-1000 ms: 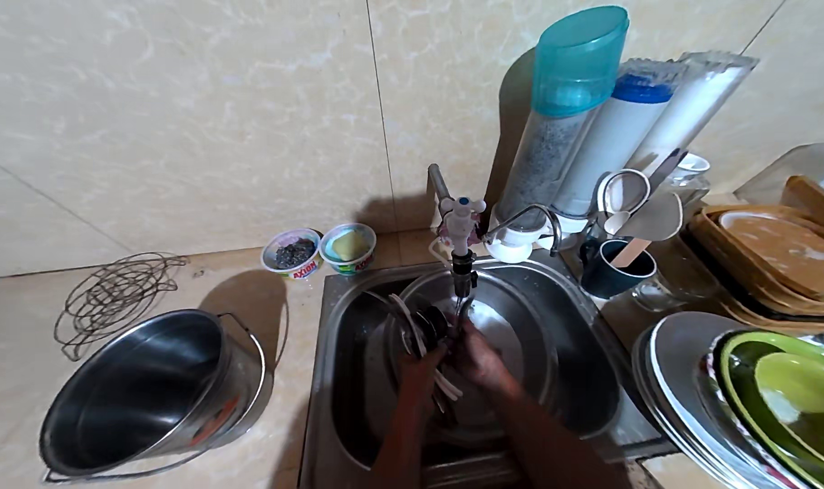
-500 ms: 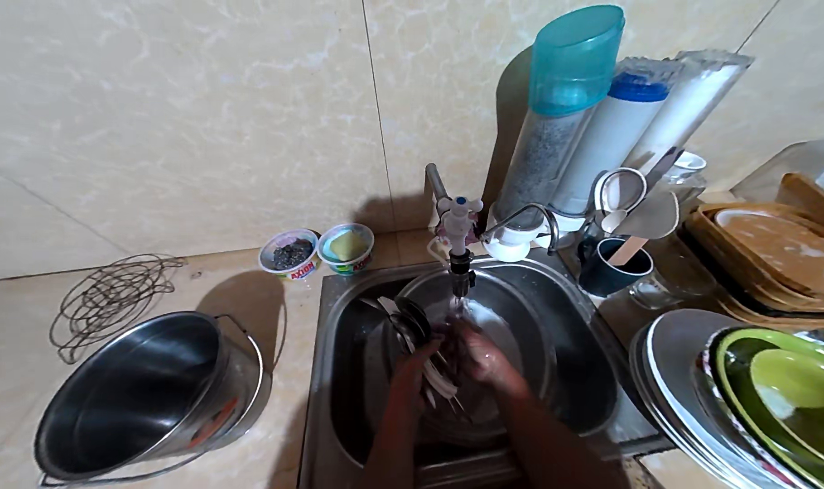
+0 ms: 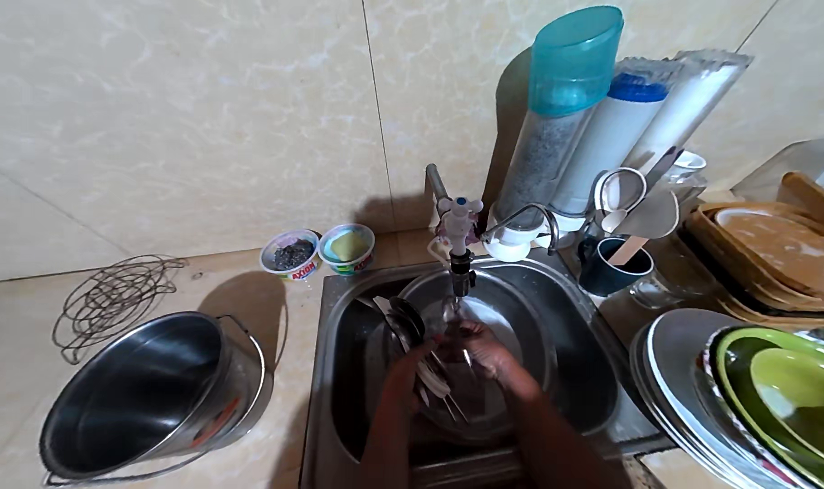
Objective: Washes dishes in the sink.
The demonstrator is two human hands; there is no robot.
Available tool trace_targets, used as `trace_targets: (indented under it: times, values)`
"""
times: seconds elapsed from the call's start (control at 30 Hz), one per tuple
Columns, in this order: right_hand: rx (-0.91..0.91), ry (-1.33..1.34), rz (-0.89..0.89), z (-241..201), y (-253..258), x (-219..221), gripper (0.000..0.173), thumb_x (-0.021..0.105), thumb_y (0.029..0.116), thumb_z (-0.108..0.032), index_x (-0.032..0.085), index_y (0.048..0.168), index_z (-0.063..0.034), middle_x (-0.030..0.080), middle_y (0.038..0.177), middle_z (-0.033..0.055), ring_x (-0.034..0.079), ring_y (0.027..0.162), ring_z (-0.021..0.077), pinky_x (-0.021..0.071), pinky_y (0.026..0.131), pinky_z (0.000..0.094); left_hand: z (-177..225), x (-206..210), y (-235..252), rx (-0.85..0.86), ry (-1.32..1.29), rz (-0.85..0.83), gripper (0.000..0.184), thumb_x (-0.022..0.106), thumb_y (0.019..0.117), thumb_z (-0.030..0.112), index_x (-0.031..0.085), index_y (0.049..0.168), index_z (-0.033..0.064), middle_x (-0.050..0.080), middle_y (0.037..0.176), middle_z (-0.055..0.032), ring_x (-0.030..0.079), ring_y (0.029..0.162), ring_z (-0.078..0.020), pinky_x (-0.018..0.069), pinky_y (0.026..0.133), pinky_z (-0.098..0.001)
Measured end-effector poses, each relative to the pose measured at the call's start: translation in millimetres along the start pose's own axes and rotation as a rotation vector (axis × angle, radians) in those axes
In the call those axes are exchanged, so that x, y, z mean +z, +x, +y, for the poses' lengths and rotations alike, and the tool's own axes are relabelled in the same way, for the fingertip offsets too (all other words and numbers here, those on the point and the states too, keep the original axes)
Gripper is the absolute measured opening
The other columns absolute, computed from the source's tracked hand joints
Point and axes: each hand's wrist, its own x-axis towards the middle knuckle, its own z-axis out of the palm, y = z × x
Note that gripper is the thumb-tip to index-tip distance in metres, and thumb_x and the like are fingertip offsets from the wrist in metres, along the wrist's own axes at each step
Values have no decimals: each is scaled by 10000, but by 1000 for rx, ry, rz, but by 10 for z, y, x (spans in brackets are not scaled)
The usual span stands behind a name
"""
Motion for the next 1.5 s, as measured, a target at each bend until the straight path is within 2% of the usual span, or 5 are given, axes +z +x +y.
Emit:
trace_targets:
  times: [0.43, 0.6, 0.87, 1.17, 1.5]
  values:
    - [46, -1217, -62, 644, 567, -301, 401, 472, 1087, -267, 635, 1364, -28, 551, 1448, 248, 448, 1411, 411, 315, 1196, 531, -30, -14, 21, 15, -18, -6, 293, 548, 1019, 26, 506, 1306, -8, 726, 1113, -177, 735, 969, -285, 612, 747, -428]
    - [-209, -651, 302, 451, 508, -87, 322, 509, 1064, -122, 652, 1182, 141, 436, 1517, 323, 410, 1443, 392, 326, 1194, 434, -39, -10, 25, 67, -32, 15, 309, 583, 994, 0, 505, 1292, -25, 727, 1067, -188, 738, 947, -281, 617, 771, -416]
    - [-97, 242, -138, 239, 301, 28, 431, 300, 1126, -286, 498, 1433, -57, 618, 1323, 82, 645, 1042, 131, 563, 795, 299, -29, 46, -7, 138, 52, 56, 299, 623, 962, -30, 545, 1251, -28, 723, 1027, -143, 724, 864, -197, 613, 735, -335]
    - [-134, 410, -212, 246, 223, 97, 460, 248, 1131, -306, 438, 1480, -75, 642, 1301, 84, 634, 1162, 165, 537, 984, 359, -109, 89, -24, 47, 228, 36, 333, 703, 918, 3, 578, 1225, -22, 699, 978, -134, 695, 822, -172, 601, 727, -326]
    - [-447, 196, 106, 86, 245, 61, 243, 464, 1032, -17, 684, 928, -12, 694, 808, -12, 630, 714, 35, 544, 667, 219, -178, 102, 19, 83, 353, 55, 444, 751, 882, 2, 549, 1276, -33, 684, 1067, -157, 687, 918, -195, 589, 804, -354]
